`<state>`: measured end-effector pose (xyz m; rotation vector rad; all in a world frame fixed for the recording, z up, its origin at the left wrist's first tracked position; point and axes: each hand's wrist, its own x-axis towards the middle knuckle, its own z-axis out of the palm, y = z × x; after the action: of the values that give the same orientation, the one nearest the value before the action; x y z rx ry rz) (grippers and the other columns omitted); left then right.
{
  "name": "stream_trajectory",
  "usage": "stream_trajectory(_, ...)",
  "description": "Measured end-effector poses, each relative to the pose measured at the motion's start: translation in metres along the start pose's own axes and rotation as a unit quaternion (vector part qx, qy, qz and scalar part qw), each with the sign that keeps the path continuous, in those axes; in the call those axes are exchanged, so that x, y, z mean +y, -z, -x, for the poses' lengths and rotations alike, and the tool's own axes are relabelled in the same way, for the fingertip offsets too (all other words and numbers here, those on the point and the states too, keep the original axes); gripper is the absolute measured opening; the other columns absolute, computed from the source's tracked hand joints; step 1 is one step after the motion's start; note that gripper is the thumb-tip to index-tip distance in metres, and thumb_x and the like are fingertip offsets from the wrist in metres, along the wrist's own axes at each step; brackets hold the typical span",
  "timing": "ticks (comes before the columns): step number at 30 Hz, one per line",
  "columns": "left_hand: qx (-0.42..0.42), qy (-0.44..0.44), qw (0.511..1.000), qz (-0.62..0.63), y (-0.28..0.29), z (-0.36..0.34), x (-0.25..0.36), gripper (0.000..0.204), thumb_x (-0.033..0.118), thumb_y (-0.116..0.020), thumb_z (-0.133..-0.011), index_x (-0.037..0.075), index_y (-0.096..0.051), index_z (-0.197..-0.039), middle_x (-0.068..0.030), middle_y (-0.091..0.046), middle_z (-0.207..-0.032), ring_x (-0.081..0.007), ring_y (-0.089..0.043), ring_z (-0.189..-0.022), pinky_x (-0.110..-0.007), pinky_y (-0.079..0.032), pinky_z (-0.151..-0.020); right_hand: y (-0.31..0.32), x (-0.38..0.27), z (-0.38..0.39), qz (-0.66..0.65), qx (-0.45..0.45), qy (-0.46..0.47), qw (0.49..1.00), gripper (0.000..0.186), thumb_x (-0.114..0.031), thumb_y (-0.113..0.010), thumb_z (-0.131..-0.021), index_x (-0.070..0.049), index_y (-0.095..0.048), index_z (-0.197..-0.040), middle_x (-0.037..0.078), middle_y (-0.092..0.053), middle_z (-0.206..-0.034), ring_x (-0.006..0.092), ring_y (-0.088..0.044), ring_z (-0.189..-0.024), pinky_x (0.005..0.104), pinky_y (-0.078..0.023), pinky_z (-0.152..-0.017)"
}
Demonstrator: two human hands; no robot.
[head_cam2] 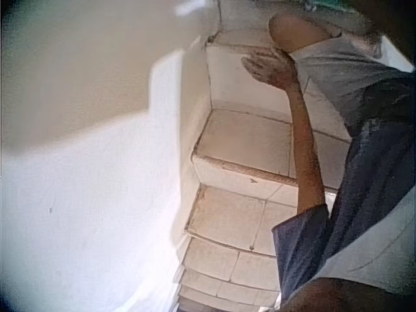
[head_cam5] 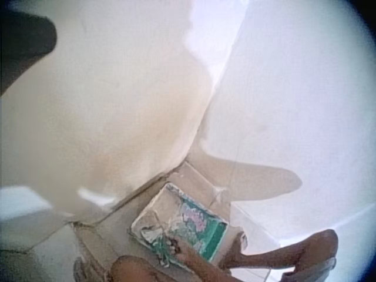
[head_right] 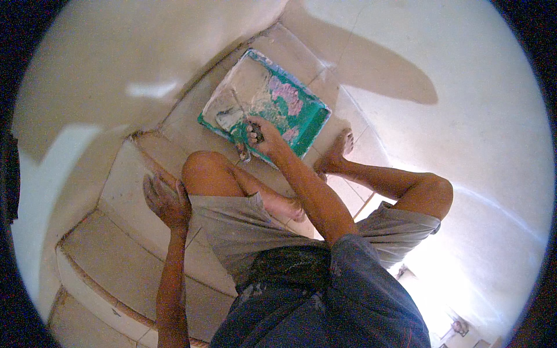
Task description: The person applies patching compound to a wall using a putty knife. They pick up the compound from a tray and spread it over cracks and holes in the wall surface.
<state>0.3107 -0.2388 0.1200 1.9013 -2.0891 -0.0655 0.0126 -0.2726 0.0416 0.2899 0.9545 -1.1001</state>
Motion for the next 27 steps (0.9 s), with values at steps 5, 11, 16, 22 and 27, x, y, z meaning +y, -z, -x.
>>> stream_trajectory(5,0.003,-0.003,1.000,0.007,0.001,-0.001,0.002,0.058,0.039,-0.054,-0.081,0.003,-0.040,-0.124,-0.0230,-0.035,-0.131,-0.0390,-0.031,-0.123,-0.050,-0.025,-0.100,0.000,0.006,-0.011,-0.111,-0.073,-0.021,0.991,0.023,-0.020,-0.045,-0.089,-0.001,-0.054,-0.098,0.001,-0.048,-0.062,0.0081,-0.039,-0.044,0.0186,-0.033,-0.037)
stream_trajectory(11,0.004,-0.005,1.000,0.005,-0.001,0.000,0.002,0.058,0.039,-0.054,-0.080,0.004,-0.040,-0.125,-0.0228,-0.035,-0.131,-0.0388,-0.031,-0.123,-0.050,-0.025,-0.100,-0.023,0.011,-0.012,-0.161,-0.109,-0.023,0.981,0.033,-0.023,-0.040,-0.093,0.003,-0.047,-0.112,0.002,-0.046,-0.062,0.0098,-0.040,-0.046,0.0207,-0.032,-0.037)
stream_trajectory(16,0.005,-0.009,1.000,-0.008,-0.003,0.001,0.001,0.058,0.038,-0.054,-0.080,0.003,-0.039,-0.125,-0.0231,-0.036,-0.131,-0.0390,-0.032,-0.123,-0.050,-0.025,-0.100,-0.026,0.010,0.003,-0.028,-0.120,0.005,0.992,0.031,-0.024,-0.040,-0.093,-0.001,-0.049,-0.112,0.001,-0.046,-0.062,0.0096,-0.040,-0.046,0.0215,-0.032,-0.038)
stream_trajectory(22,0.006,-0.014,1.000,0.002,0.000,-0.001,0.002,0.058,0.037,-0.055,-0.080,0.001,-0.040,-0.123,-0.0238,-0.035,-0.130,-0.0391,-0.032,-0.122,-0.049,-0.025,-0.100,-0.002,0.011,-0.001,0.403,0.092,0.218,0.884,0.021,-0.025,-0.049,-0.089,-0.005,-0.055,-0.087,-0.001,-0.046,-0.061,0.0079,-0.042,-0.048,0.0230,-0.032,-0.040)
stream_trajectory(27,-0.004,-0.006,1.000,0.003,0.004,-0.003,0.005,0.057,0.037,-0.055,-0.080,0.001,-0.040,-0.121,-0.0239,-0.035,-0.130,-0.0390,-0.032,-0.122,-0.049,-0.025,-0.100,0.006,0.008,-0.011,0.463,0.132,0.279,0.831,0.022,-0.024,-0.051,-0.088,-0.004,-0.053,-0.078,-0.001,-0.045,-0.061,0.0088,-0.042,-0.049,0.0242,-0.033,-0.041)
